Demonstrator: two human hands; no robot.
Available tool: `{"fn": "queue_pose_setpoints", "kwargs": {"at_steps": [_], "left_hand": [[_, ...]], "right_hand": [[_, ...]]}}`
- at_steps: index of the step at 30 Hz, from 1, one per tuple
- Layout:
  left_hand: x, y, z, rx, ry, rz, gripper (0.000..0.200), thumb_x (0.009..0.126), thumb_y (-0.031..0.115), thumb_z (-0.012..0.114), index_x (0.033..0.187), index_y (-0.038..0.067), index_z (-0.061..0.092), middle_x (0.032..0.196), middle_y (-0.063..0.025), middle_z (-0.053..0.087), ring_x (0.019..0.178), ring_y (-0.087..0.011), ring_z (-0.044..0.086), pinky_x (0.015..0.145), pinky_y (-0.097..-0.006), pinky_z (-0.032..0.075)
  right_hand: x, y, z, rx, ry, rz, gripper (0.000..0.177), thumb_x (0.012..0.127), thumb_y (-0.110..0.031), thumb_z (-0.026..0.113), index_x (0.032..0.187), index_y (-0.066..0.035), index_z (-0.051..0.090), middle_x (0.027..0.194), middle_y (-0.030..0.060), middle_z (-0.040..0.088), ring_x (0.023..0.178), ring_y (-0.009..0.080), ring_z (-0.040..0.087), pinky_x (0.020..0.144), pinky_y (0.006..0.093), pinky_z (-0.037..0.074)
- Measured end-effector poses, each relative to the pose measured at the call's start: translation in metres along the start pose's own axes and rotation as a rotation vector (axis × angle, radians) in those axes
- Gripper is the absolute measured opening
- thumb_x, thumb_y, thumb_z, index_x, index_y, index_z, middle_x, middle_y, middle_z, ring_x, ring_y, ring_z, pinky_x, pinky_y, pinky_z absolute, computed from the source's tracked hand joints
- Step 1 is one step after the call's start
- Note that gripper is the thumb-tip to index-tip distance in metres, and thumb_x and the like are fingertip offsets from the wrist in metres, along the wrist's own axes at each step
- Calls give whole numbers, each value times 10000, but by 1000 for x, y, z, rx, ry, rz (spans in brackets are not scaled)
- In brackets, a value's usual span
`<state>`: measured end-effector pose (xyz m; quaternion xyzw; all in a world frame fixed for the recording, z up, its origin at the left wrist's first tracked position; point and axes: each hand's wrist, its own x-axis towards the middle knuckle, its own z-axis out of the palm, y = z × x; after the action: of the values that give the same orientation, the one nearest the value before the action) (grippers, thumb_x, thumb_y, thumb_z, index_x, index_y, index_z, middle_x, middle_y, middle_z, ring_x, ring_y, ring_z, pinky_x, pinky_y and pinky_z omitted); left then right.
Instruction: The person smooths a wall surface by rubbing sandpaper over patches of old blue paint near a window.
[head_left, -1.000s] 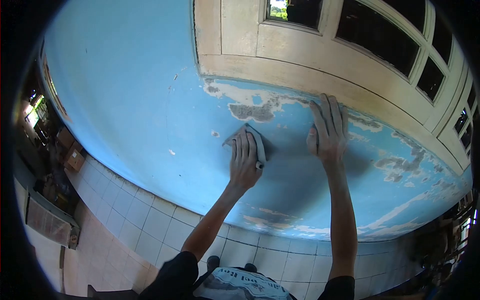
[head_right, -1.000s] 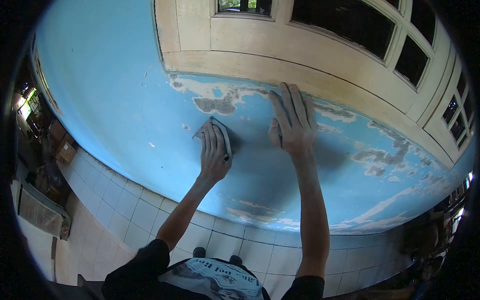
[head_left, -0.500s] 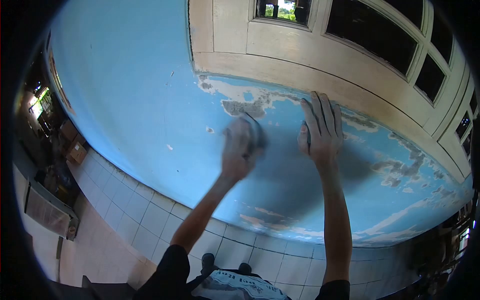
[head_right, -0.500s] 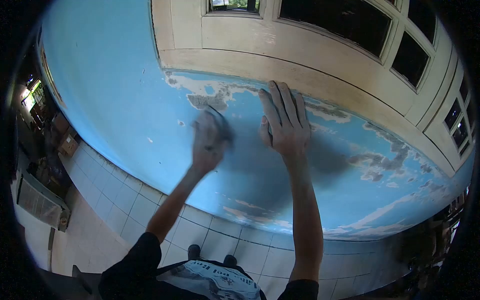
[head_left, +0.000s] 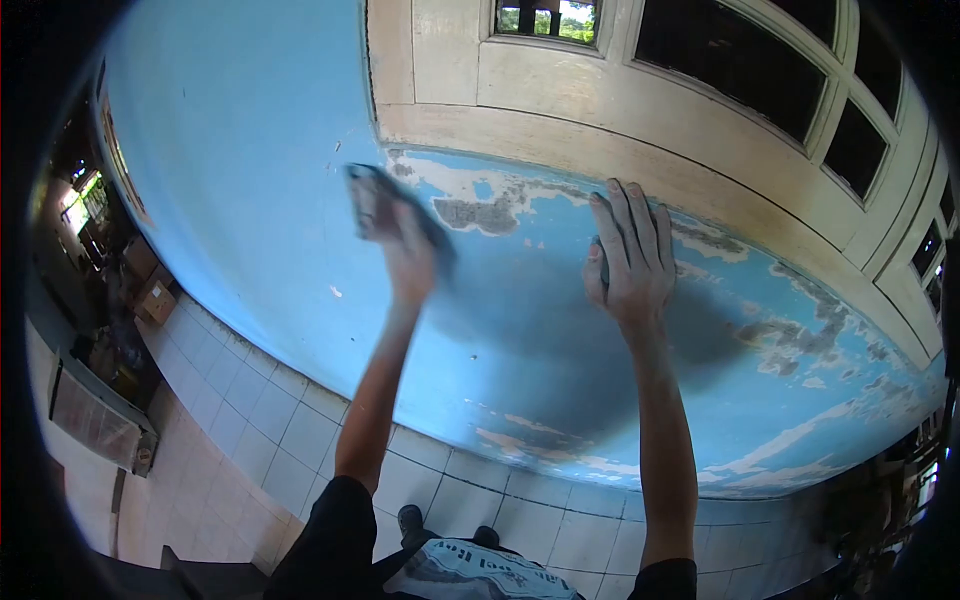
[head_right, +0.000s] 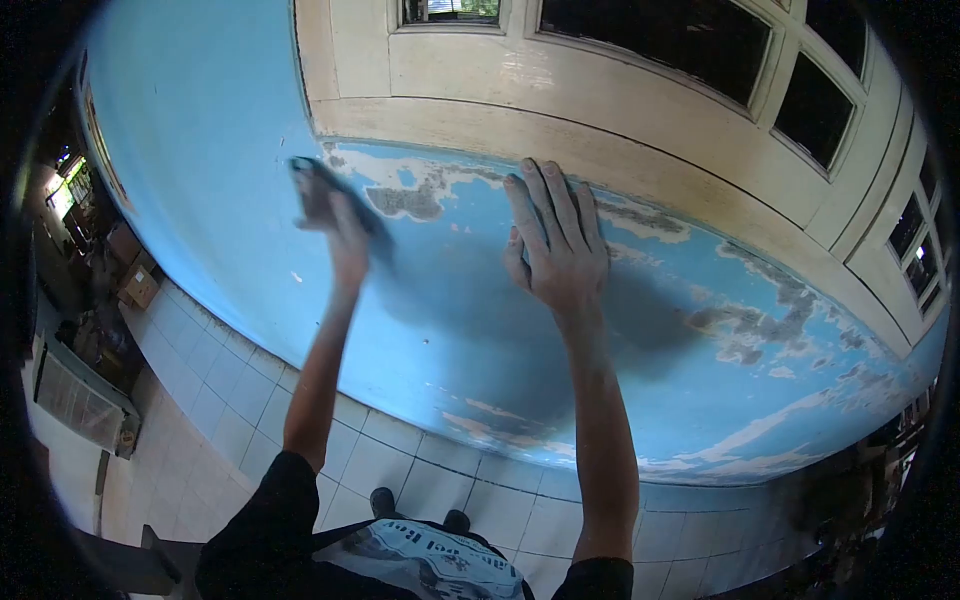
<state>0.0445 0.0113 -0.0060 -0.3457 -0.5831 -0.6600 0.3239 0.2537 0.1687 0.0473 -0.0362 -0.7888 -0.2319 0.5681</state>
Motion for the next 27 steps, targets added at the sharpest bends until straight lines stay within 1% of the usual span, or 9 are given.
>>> {"fn": "queue_pose_setpoints", "kwargs": {"at_steps": [2,4,8,13,16,18,19,24,27], "left_hand": [[23,3,-4,-52,83,-29,612,992,272,316,1424,-79,62,1500,-260,59,1405,-348,45,1128,-439,19],[19,-5,8,279,113,192,605,980,237,333,1416,-91,73,1495,-270,65,1400,-374,41,1117,-487,7],[-52,46,30,355,-316,218,722,887,146,498,1408,-106,67,1464,-334,65,1359,-499,19,1073,-597,36],[25,69,38,360,-33,217,702,918,198,471,1405,-114,73,1468,-327,61,1366,-481,44,1078,-582,47],[15,73,45,421,-51,219,724,918,235,474,1407,-111,68,1470,-325,55,1369,-471,56,1083,-572,49],[-45,61,46,412,-245,239,814,863,310,547,1394,-119,104,1455,-349,68,1355,-505,44,1062,-613,41],[-75,53,42,401,-424,289,907,818,271,595,1404,-109,16,1450,-362,22,1351,-517,-24,1063,-619,23],[-25,69,45,367,-361,250,859,854,268,561,1414,-87,14,1458,-348,27,1368,-479,-4,1063,-618,20],[9,74,42,375,-134,227,790,876,319,509,1406,-103,103,1459,-339,71,1367,-472,54,1080,-586,48]], "right_hand": [[0,0,1,10,13,4,446,751,-163,470,1171,-111,607,1276,63,554,1242,229,463,1023,452,361],[1,0,1,5,17,2,438,752,-162,472,1165,-103,607,1271,69,556,1236,234,468,1018,454,362],[-1,-1,0,20,9,0,426,760,-161,467,1158,-99,606,1266,73,558,1236,232,467,1016,455,362],[1,-1,-1,29,14,6,418,777,-160,450,1163,-76,588,1256,78,564,1235,234,468,1019,459,355],[0,-1,0,28,19,3,415,785,-169,441,1161,-67,583,1257,85,563,1233,243,470,1019,467,352],[1,1,1,34,18,-2,412,790,-173,432,1156,-63,584,1255,89,564,1234,247,468,1018,471,352],[0,-1,0,39,10,4,409,795,-176,424,1152,-59,585,1254,93,564,1236,252,466,1018,474,351],[1,1,1,65,38,-17,400,810,-177,404,1141,-43,586,1240,100,573,1222,265,478,1001,480,366],[0,1,-1,62,40,-12,395,822,-181,396,1137,-39,588,1233,100,578,1204,271,495,989,481,376]]}}
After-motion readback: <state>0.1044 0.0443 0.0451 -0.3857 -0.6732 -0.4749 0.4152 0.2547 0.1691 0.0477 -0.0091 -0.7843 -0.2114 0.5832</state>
